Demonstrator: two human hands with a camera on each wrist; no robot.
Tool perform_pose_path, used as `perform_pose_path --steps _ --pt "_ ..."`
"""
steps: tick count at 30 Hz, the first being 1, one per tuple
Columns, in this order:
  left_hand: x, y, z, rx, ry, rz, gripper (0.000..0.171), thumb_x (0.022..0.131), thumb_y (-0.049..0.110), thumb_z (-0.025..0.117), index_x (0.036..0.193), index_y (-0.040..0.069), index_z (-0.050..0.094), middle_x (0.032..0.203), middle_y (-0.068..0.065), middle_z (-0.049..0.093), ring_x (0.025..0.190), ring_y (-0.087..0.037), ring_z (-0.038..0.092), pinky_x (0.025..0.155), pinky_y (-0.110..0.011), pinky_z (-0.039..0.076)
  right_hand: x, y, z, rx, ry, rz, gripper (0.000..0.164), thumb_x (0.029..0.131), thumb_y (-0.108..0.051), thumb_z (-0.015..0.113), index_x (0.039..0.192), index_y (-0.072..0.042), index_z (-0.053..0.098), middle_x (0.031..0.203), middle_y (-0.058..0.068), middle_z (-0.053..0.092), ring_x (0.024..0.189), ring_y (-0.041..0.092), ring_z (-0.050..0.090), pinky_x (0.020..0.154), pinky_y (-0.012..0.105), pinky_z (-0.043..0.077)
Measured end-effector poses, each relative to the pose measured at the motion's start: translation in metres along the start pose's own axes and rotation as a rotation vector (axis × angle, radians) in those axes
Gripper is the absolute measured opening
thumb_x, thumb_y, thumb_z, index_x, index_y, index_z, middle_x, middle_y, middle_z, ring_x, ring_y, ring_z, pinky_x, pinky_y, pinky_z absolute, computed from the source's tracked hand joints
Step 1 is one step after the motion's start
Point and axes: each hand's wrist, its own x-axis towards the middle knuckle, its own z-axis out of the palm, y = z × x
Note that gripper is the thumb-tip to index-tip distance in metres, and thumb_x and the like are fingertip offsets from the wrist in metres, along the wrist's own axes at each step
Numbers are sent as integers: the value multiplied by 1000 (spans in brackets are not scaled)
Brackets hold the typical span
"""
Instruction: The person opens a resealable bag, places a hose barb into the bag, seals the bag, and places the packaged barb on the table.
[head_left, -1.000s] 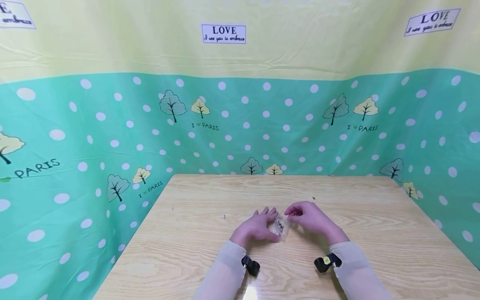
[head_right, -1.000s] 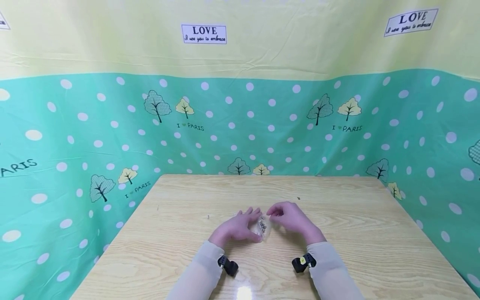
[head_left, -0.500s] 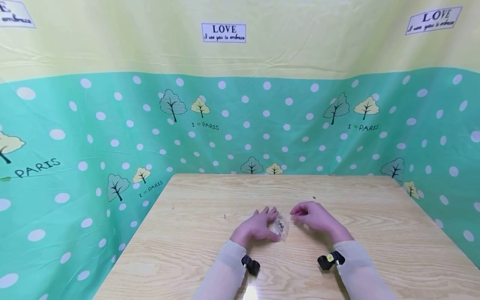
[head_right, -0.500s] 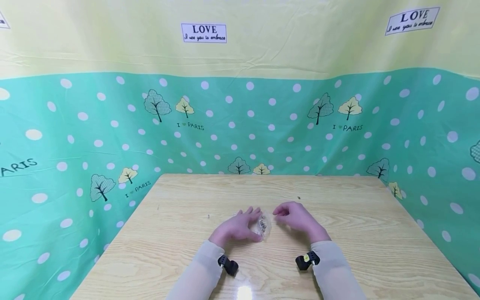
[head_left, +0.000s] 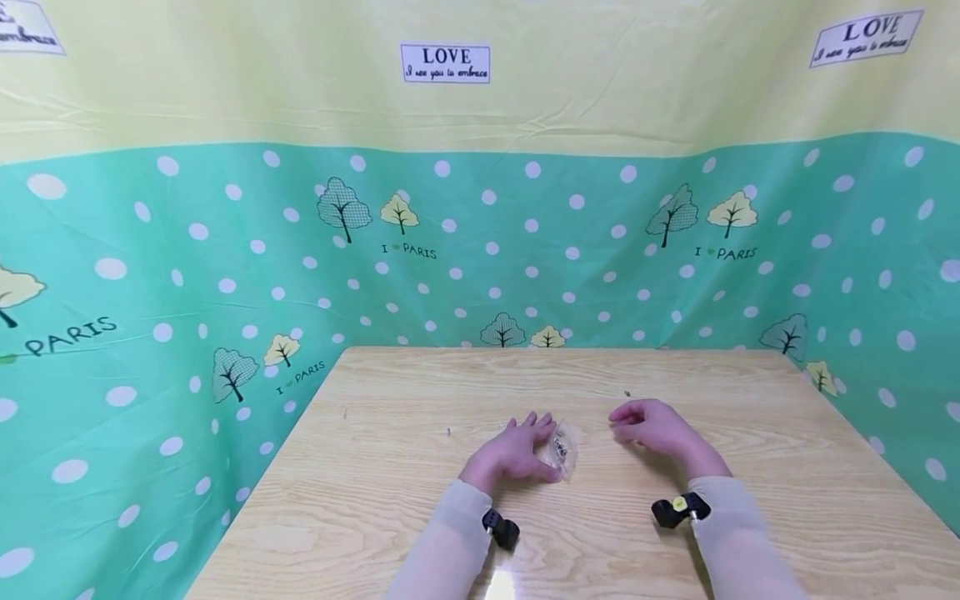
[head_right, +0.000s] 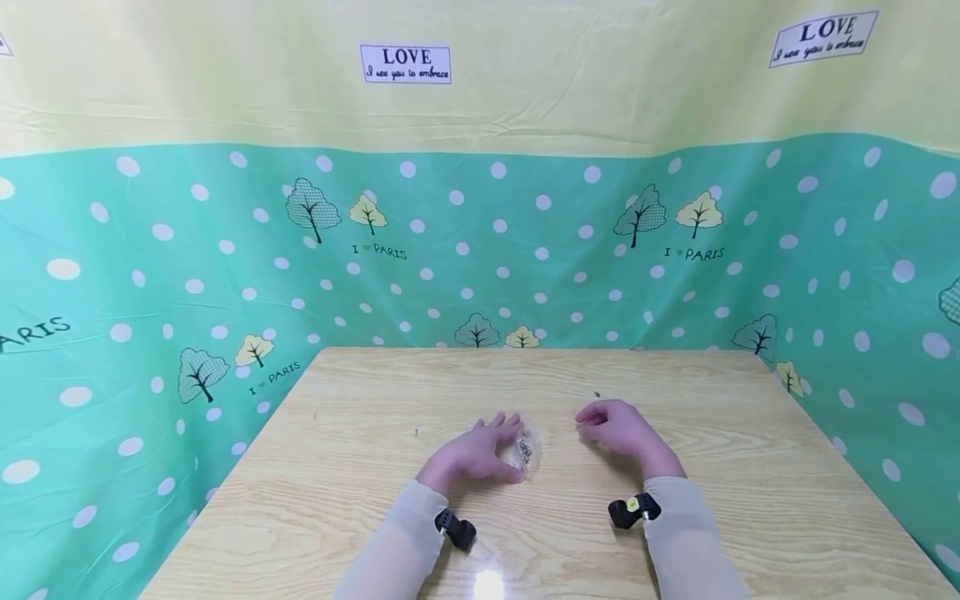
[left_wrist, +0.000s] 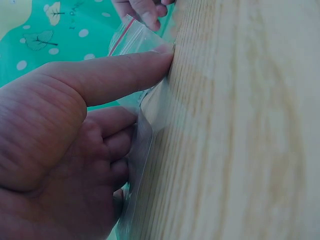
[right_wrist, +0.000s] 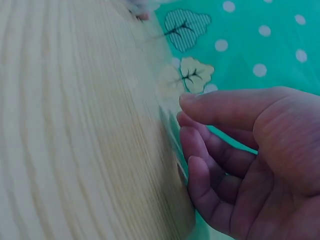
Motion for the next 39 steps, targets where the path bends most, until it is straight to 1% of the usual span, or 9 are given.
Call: perform_pose_path --steps 5,9,15,19,23,27,31,35,39 --pt "0 1 0 -13 0 1 94 86 35 89 165 15 43 176 2 25 164 -33 13 132 -56 12 2 10 -5 -39 41 23 28 94 -11 78 119 3 74 104 9 72 93 21 64 79 34 56" --pt "1 0 -1 -10 -2 5 94 86 35 89 165 15 42 176 2 25 164 -31 13 132 -55 11 3 12 -6 -53 51 32 26 94 -11 78 117 2 75 103 8 72 93 21 63 81 34 54" --pt "2 -2 -2 -12 -1 -1 95 85 36 89 166 17 42 177 4 24 164 -30 12 132 -56 9 9 12 -11 -43 15 8 23 91 -6 78 112 2 75 98 8 70 89 21 61 76 31 53" --pt "2 -3 -2 -11 0 -6 95 85 37 89 165 18 42 176 5 24 164 -30 12 132 -56 9 14 16 -18 -37 -14 -18 26 91 -6 81 114 3 74 100 9 70 91 22 62 78 30 54" --pt "1 -2 -1 -17 -7 -8 94 86 36 89 166 17 42 177 3 24 164 -35 12 131 -58 10 18 26 -27 -26 8 1 32 94 -9 80 122 5 71 108 13 71 99 26 65 82 31 55" --pt "-1 0 0 -11 -12 14 93 87 34 87 166 14 40 177 -1 23 163 -37 12 132 -57 9 24 37 -34 -33 81 32 37 96 -11 79 126 8 68 112 17 72 103 30 66 87 38 56" --pt "0 -1 2 -1 -2 41 94 87 35 87 165 11 41 176 -1 25 164 -30 13 133 -52 7 30 42 -37 -52 137 43 38 97 -10 78 128 8 67 113 20 72 107 35 66 98 50 54" --pt "10 -11 9 12 15 42 97 84 38 88 166 15 41 176 5 24 164 -26 12 133 -50 6 37 45 -35 -73 159 31 36 98 -7 74 130 9 67 116 22 71 112 41 65 105 60 50" --pt "16 -19 12 11 23 40 97 84 39 89 166 16 41 175 9 23 164 -25 12 132 -51 5 43 45 -31 -98 167 8 33 99 -7 72 128 9 68 117 24 72 114 44 65 106 62 49"
